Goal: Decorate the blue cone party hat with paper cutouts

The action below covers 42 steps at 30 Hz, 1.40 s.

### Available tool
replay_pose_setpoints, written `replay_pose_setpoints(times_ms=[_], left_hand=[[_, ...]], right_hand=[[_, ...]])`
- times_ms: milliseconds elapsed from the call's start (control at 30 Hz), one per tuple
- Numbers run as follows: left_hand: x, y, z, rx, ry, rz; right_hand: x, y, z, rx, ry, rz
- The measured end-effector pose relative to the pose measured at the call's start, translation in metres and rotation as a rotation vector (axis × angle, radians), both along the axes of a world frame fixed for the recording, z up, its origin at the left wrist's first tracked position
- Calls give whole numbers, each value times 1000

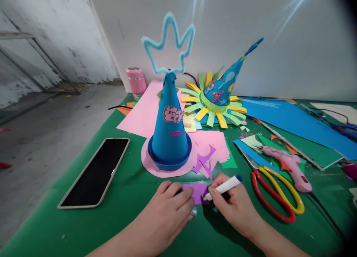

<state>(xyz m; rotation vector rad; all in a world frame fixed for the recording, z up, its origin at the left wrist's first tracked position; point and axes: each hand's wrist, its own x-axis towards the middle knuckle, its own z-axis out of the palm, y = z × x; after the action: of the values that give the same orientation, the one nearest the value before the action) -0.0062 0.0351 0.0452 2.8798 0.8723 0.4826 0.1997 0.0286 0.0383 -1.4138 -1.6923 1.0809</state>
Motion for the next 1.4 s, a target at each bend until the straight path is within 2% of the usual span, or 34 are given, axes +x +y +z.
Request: replay_pose_setpoints(times_ms=[200,600,667,833,933,1133,1400], left_hand=[[1,-2,5,-36,29,33],[1,-3,2,-37,32,26],[1,-3,2,-42,45,20],[1,-2,3,-58,55,26],[1,-1,3,-64,61,14],[1,-1,4,-50,56,14],[2,1,4,-58,64,7]], right_hand=[[-1,1,-1,-16,3,4],[-1,1,2,-11,32,-15],[1,1,1,-1,92,-33],[8,4,-4,-7,334,-177],[9,4,-4,-14,389,-183],[9,1,1,-27,282,-49],[9,1,2,25,84,28]])
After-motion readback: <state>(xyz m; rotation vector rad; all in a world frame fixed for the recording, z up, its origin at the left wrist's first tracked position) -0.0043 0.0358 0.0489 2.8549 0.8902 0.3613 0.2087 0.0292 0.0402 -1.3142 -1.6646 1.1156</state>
